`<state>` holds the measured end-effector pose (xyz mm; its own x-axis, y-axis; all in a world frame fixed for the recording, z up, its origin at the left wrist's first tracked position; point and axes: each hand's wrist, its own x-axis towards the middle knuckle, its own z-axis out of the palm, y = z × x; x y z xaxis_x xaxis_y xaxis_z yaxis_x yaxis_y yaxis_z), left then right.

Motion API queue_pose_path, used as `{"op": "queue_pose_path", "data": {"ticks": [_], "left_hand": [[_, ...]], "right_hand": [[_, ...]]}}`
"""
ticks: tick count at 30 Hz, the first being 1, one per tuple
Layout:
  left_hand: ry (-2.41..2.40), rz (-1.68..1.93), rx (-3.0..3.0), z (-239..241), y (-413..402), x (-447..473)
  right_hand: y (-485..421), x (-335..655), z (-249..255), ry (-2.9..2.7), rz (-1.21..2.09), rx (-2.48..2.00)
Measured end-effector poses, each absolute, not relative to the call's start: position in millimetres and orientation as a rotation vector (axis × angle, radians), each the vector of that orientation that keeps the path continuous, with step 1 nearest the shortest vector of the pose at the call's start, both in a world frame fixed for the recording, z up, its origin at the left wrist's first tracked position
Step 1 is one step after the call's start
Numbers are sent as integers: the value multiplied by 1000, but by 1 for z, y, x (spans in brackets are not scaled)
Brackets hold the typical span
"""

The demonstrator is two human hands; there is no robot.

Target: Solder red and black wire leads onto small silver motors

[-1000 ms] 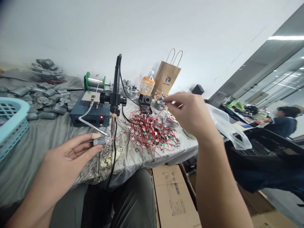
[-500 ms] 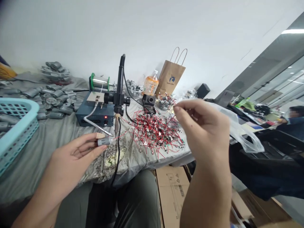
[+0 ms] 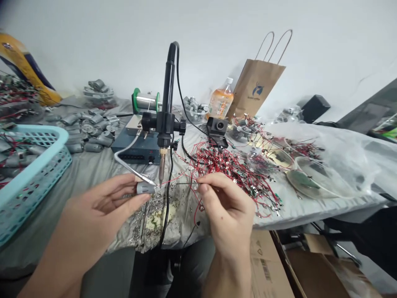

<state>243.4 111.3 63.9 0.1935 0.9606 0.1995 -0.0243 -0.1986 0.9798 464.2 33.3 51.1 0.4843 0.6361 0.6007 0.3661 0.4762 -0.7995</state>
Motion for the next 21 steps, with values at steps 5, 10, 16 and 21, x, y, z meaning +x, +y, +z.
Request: {"op": "queue_pose_path", "data": {"ticks": [5, 10, 16, 21], "left_hand": [[1003, 1196, 1490, 64, 107, 241], [1052, 1187, 1547, 64, 107, 242], [1102, 1178, 1561, 64, 107, 240], [1118, 1160, 1565, 69, 106, 241]], "right_hand": [[44, 461, 40, -1106, 196, -1106], [43, 456, 44, -1155, 120, -1112], [41, 446, 48, -1135, 31, -1143], [41, 439, 50, -1082, -24, -1155]]}}
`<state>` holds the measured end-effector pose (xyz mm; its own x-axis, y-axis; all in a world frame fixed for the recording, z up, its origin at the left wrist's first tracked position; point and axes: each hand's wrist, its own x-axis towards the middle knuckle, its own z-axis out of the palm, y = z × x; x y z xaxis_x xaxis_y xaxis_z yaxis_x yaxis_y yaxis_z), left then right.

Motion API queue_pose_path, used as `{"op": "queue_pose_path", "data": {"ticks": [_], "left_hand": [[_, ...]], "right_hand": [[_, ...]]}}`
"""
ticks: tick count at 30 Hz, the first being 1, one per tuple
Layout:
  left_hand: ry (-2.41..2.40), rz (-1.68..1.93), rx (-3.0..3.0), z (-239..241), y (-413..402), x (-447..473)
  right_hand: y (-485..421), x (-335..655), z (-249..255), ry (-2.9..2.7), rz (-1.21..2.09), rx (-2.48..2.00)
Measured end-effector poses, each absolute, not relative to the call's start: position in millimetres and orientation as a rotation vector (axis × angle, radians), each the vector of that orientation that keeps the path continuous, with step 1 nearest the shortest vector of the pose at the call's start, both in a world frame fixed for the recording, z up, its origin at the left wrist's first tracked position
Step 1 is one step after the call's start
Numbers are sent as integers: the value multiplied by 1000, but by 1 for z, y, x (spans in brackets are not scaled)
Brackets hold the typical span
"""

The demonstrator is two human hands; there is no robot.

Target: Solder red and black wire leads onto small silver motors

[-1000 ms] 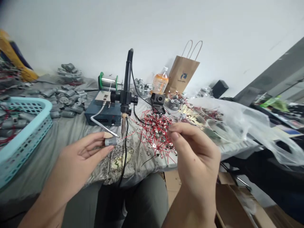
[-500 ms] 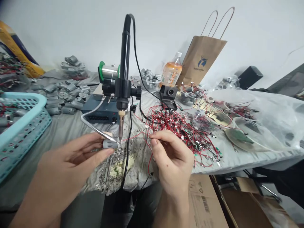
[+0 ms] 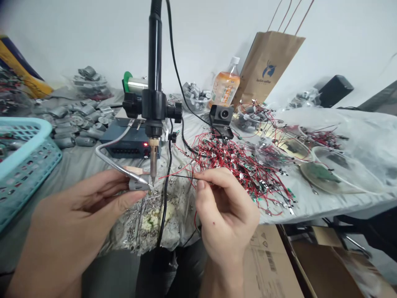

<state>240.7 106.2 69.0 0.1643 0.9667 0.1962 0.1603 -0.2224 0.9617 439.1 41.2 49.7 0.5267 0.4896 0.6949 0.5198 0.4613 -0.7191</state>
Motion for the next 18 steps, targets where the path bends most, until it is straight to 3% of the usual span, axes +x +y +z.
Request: {"op": "queue_pose_path", "data": {"ticks": [18], "left_hand": [[1187, 1135, 1585, 71, 103, 242]], "right_hand": [[43, 439, 51, -1153, 2, -1137]]}}
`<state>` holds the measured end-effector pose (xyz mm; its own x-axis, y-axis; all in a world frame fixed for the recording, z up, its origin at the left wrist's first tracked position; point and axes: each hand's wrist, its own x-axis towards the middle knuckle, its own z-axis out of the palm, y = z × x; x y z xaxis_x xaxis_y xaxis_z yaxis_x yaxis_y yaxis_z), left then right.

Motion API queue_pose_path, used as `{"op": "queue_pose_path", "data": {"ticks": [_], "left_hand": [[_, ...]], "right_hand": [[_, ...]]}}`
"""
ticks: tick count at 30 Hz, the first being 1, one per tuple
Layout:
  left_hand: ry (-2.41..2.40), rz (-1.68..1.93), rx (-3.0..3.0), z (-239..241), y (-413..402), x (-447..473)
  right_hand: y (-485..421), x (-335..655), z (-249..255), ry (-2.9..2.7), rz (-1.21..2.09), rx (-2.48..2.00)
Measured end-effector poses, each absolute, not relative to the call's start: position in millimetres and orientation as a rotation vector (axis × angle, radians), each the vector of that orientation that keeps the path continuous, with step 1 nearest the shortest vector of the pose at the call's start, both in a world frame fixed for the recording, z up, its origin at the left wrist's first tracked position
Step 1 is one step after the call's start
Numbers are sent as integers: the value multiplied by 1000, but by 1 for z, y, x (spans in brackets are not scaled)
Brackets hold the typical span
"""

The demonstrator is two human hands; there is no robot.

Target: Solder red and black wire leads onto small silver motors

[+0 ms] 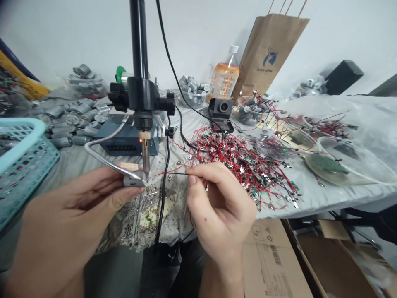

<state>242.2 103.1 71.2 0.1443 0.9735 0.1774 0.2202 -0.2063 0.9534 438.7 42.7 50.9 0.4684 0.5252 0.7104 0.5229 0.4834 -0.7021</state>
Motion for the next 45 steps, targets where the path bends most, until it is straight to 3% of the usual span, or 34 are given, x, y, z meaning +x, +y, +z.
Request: {"op": "queue_pose_path", "data": {"ticks": [45], "left_hand": [[1268, 1110, 1663, 73, 99, 239]], "right_hand": [[41, 437, 51, -1319, 25, -1132]]}}
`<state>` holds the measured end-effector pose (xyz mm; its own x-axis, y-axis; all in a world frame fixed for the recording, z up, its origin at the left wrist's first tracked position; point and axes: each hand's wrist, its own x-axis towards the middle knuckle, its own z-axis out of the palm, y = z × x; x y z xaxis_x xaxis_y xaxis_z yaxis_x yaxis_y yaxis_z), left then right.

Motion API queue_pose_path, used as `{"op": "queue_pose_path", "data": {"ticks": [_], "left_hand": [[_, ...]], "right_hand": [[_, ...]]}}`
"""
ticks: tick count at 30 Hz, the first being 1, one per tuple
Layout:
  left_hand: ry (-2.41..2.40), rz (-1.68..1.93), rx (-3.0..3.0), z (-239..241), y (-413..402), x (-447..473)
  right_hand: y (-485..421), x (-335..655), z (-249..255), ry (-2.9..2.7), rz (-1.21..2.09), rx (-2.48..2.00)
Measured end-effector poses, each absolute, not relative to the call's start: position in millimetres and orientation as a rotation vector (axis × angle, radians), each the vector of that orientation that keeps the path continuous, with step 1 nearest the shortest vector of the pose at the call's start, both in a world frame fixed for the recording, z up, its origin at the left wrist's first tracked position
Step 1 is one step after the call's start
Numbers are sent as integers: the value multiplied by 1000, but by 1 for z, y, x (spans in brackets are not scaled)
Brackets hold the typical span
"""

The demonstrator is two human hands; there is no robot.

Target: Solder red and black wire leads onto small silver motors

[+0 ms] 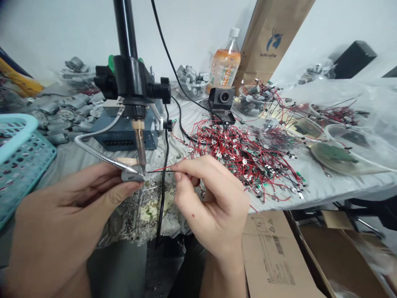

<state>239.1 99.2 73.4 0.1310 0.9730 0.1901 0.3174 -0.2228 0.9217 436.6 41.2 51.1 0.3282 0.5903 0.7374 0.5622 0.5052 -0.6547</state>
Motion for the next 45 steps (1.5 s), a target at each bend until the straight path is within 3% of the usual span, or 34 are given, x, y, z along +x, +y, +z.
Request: {"op": "queue_pose_path", "data": {"ticks": [45], "left_hand": [[1175, 1196, 1662, 68, 100, 238]], "right_hand": [[43, 439, 52, -1366, 47, -1110]]}}
